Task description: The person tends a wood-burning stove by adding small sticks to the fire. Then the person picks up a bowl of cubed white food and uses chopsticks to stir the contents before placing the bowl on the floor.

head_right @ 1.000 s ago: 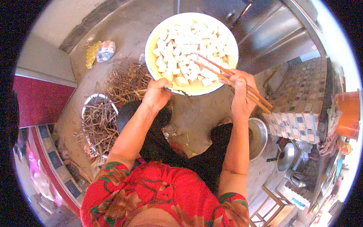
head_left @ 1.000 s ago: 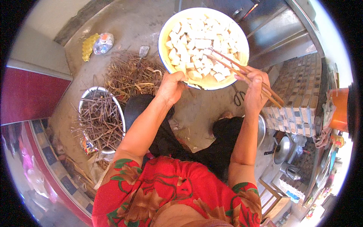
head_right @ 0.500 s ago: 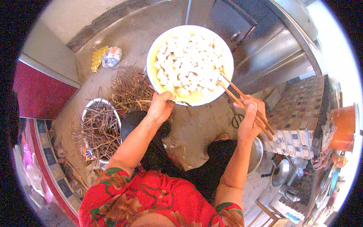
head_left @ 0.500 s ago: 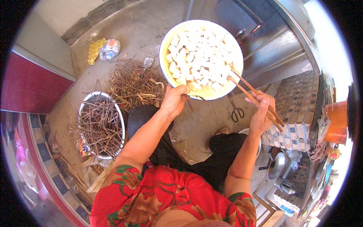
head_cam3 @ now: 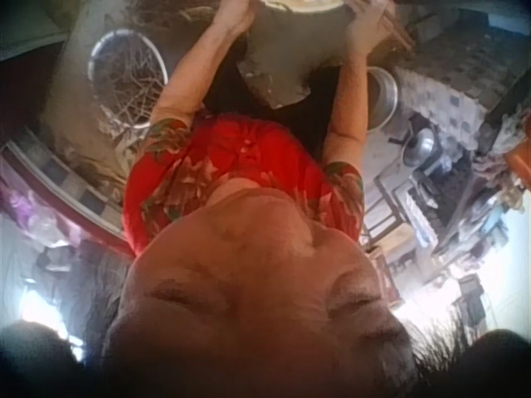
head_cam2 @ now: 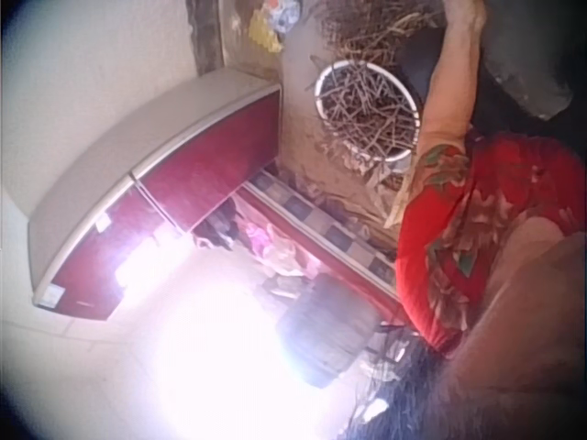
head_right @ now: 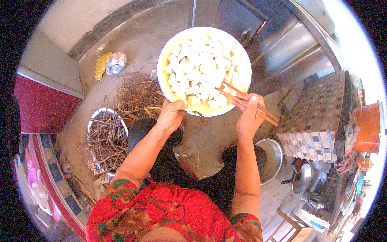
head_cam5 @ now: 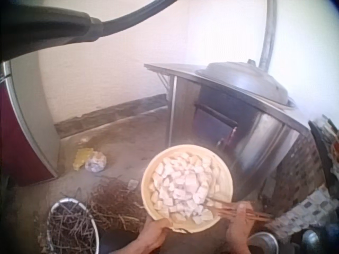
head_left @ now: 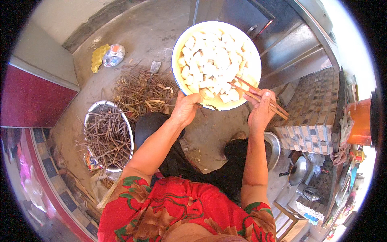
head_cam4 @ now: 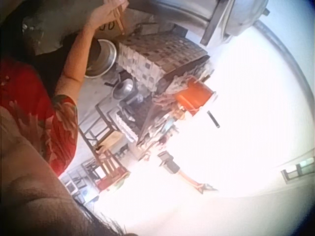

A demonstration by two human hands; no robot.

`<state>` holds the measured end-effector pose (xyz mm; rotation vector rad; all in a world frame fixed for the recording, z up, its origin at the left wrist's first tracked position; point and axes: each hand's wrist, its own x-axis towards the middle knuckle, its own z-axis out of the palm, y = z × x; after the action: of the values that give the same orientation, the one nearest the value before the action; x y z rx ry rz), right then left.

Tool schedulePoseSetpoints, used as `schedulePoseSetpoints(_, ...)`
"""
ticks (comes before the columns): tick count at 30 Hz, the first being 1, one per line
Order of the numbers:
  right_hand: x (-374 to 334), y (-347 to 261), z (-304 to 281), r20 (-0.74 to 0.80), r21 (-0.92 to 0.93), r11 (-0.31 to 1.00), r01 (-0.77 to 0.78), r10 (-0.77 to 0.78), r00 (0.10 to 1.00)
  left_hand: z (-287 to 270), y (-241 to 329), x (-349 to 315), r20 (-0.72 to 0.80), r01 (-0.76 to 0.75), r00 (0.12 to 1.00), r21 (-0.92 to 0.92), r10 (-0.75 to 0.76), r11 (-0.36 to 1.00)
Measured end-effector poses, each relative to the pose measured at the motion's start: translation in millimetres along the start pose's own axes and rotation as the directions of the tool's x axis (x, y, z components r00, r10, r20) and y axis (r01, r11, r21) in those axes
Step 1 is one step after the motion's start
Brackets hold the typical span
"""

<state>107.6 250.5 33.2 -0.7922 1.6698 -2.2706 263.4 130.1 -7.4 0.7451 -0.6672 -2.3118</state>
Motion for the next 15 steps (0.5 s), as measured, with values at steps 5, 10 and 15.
schedulePoseSetpoints(5,-4,4,12,-0.007,-0.023,1.000,0.006,-0.006,1.000,-7,-8,2,0.043,0.015,0.999,0.044,-0.017,0.999)
schedulePoseSetpoints(10,0,6,10,-0.006,0.056,0.998,-0.005,0.005,1.000,-10,-14,6,0.053,-0.010,0.999,0.057,0.007,0.998)
schedulePoseSetpoints(15,2,5,9,0.025,0.120,0.992,0.029,-0.032,0.999,0,-6,1,0.079,0.022,0.996,0.066,-0.027,0.998)
